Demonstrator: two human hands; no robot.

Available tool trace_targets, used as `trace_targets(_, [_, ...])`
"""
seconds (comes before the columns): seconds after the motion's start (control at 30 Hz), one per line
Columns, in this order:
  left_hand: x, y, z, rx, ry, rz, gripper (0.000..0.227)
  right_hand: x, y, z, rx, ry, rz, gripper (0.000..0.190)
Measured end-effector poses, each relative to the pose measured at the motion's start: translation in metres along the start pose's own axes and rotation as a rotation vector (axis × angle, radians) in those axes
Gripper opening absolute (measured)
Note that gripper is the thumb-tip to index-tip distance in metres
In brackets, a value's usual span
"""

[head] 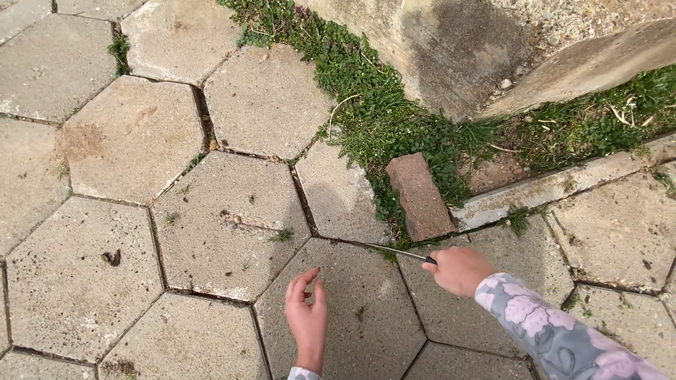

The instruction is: The person pulls weeds and grass growing in the cracks between hexagonal paving stones, using a knife in one hand to cut or lever the plants while picking the pulled weeds with the other hand. They work along the paved path toward an edge with denser growth, moving a loose brick aside as they go.

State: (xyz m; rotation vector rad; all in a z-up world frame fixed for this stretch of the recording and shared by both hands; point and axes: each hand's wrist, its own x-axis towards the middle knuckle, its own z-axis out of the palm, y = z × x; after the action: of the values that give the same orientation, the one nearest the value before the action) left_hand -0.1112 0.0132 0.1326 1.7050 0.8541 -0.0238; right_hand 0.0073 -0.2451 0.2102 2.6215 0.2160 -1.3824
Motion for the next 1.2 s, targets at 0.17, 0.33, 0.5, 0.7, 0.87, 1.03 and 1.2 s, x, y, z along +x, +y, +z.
trace_targets(0.17, [0.008,-0.003,0.013,-0.016,0.012,0.021,0.027,-0.015,-0.025,-0.018,0.022,-0.079,0.063,0.051])
trace_targets(0.33, [0.007,0.001,0.014,-0.033,0.003,0.013,0.028,-0.014,-0.021,-0.006,0.013,-0.125,0.065,0.055])
trace_targets(0.5, [0.006,0.015,0.006,-0.048,0.010,-0.043,0.027,-0.026,-0.029,-0.020,0.061,-0.129,0.030,0.055])
trace_targets(0.7, [0.012,0.007,-0.008,-0.105,0.025,0.000,0.029,0.016,-0.028,-0.096,-0.069,-0.319,0.047,0.054])
trace_targets(0.87, [0.012,-0.004,-0.018,-0.062,0.060,0.034,0.028,0.004,-0.004,-0.022,0.083,-0.200,0.006,0.039])
trace_targets(1.03, [0.013,-0.005,-0.019,-0.072,0.069,0.013,0.025,-0.006,-0.019,-0.029,0.079,-0.136,0.015,0.063])
trace_targets(1.2, [0.011,0.001,-0.020,-0.081,0.074,0.057,0.026,0.013,-0.022,-0.085,0.014,-0.327,0.028,0.051])
